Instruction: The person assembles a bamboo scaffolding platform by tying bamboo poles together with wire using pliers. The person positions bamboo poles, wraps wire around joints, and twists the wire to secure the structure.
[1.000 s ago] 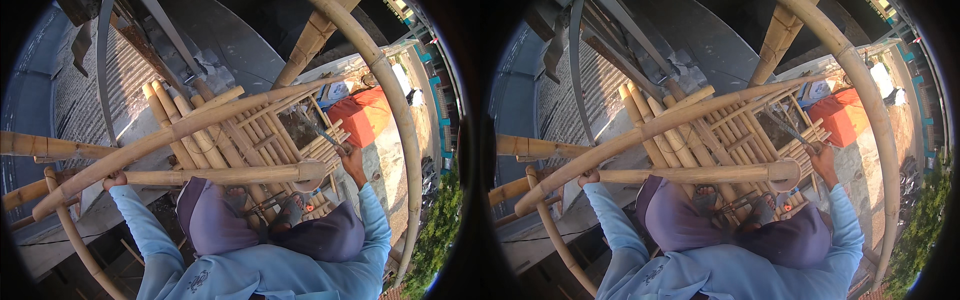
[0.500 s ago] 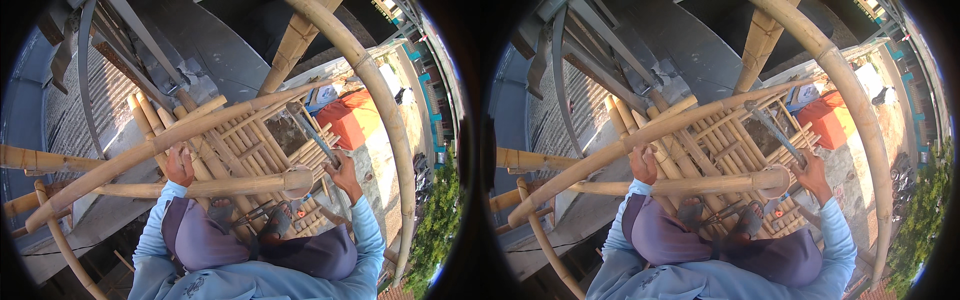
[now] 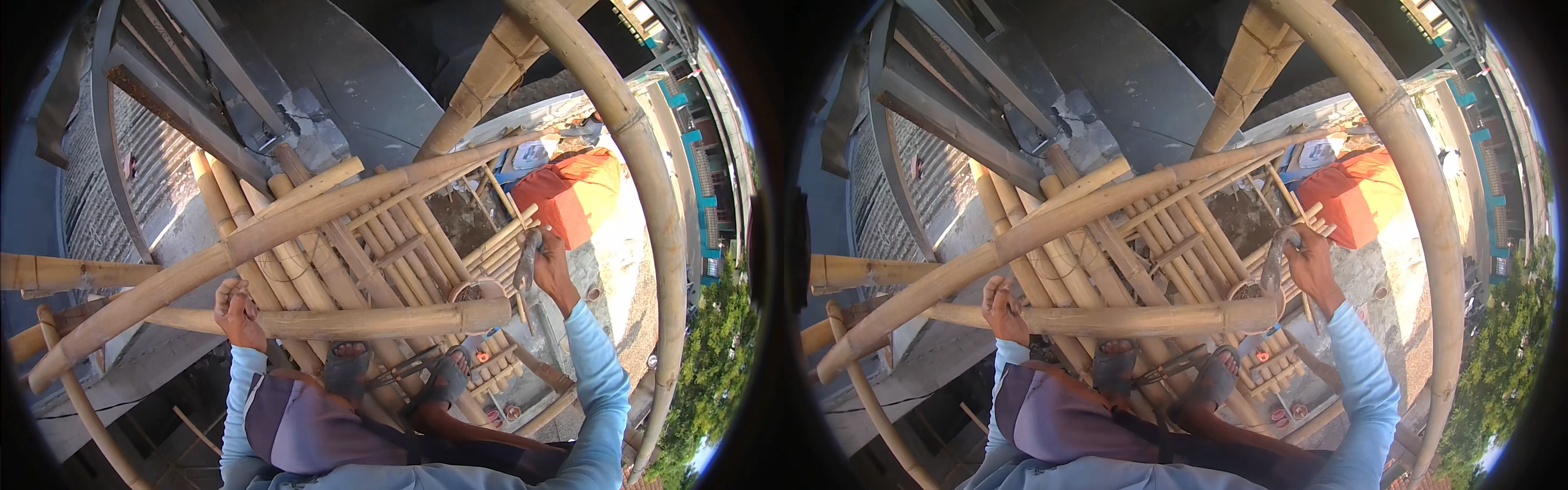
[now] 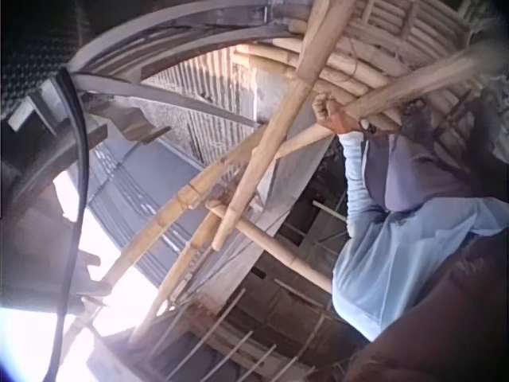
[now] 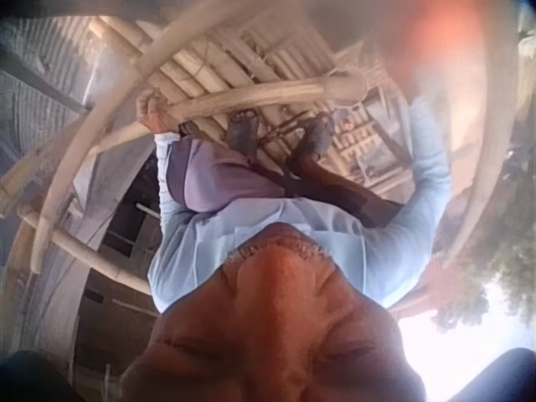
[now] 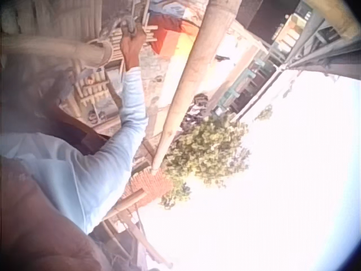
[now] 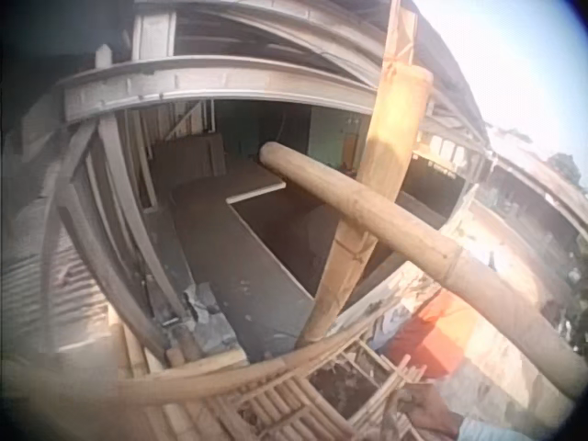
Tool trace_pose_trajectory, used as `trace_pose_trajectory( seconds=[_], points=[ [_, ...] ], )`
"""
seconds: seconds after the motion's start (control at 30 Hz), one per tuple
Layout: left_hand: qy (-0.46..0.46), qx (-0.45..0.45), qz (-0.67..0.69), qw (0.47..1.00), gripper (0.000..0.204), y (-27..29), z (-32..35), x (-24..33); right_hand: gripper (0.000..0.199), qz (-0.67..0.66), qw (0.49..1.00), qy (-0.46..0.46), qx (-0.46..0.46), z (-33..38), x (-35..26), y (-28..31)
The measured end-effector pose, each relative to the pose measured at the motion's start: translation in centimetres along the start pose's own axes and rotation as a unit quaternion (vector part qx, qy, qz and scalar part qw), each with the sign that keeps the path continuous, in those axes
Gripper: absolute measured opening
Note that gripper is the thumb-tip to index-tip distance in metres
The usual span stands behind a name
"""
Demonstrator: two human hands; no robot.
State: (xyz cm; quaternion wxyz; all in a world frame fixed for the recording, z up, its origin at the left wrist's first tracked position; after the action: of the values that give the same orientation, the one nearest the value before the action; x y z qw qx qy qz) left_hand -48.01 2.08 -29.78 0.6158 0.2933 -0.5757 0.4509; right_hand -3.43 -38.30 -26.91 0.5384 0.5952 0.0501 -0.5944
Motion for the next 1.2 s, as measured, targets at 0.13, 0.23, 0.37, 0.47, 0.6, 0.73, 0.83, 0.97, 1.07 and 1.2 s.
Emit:
trace_pose_trajectory(
  seconds=[0.13, 0.23, 0.37, 0.47, 0.6, 0.73, 0.83, 0.97, 1.07, 1.2],
  points=[
    [-0.039, 0.162, 0.046, 0.985, 0.048, 0.3, -1.4, 2.1, 0.019, -0.045, 0.997, 0.053, 0.016, -2.4, -0.9, -3.3],
    [-0.011, 0.224, 0.104, 0.969, 0.057, 5.0, -3.0, 0.8, 0.025, -0.105, 0.994, 0.026, -0.003, -3.5, -0.3, -5.1],
    [-0.063, 0.162, 0.104, 0.979, 0.053, 7.0, -7.3, 0.8, 0.035, -0.085, 0.996, -0.028, -0.023, -4.8, 1.0, -5.9],
    [-0.049, 0.166, 0.076, 0.982, 0.044, 7.2, -7.7, 0.8, 0.041, -0.008, 0.997, -0.043, -0.061, -4.8, 2.9, -5.6],
    [-0.043, 0.245, 0.081, 0.965, 0.038, 7.7, -7.9, 0.7, 0.042, 0.158, 0.985, -0.005, -0.070, -6.3, -1.1, -6.8],
    [-0.010, 0.268, 0.066, 0.961, 0.037, 5.6, -7.5, 1.6, 0.041, 0.318, 0.927, 0.000, -0.197, -8.3, -2.4, -7.5],
    [-0.010, 0.263, 0.065, 0.963, 0.036, 5.2, -8.2, 1.6, 0.035, 0.302, 0.934, 0.030, -0.187, -8.0, -2.9, -6.7],
    [-0.023, 0.188, 0.095, 0.977, 0.032, 7.6, -8.7, 0.8, 0.033, 0.283, 0.951, 0.015, -0.121, -5.4, -1.5, -3.9],
    [-0.003, 0.216, 0.081, 0.973, 0.030, 6.5, -8.4, 0.8, 0.035, 0.274, 0.953, -0.047, -0.119, -3.8, 5.2, -3.1],
    [-0.017, 0.238, 0.093, 0.967, 0.030, 7.5, -8.9, 0.4, 0.036, 0.307, 0.928, -0.136, -0.162, -2.4, 10.1, -2.8]
  ],
)
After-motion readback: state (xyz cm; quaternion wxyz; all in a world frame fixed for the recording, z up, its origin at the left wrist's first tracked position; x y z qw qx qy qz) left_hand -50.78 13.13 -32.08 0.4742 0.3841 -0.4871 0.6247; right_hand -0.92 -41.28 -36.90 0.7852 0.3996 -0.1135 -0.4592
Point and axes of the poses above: each hand's wrist, its own z-axis away from the middle knuckle, its own y-axis out of the back of the hand, x = y × z, the point moved 7 cm from there along -z, towards the middle knuckle, and after that the axes turned 12 degrees about -x, right-handed, at the moved point
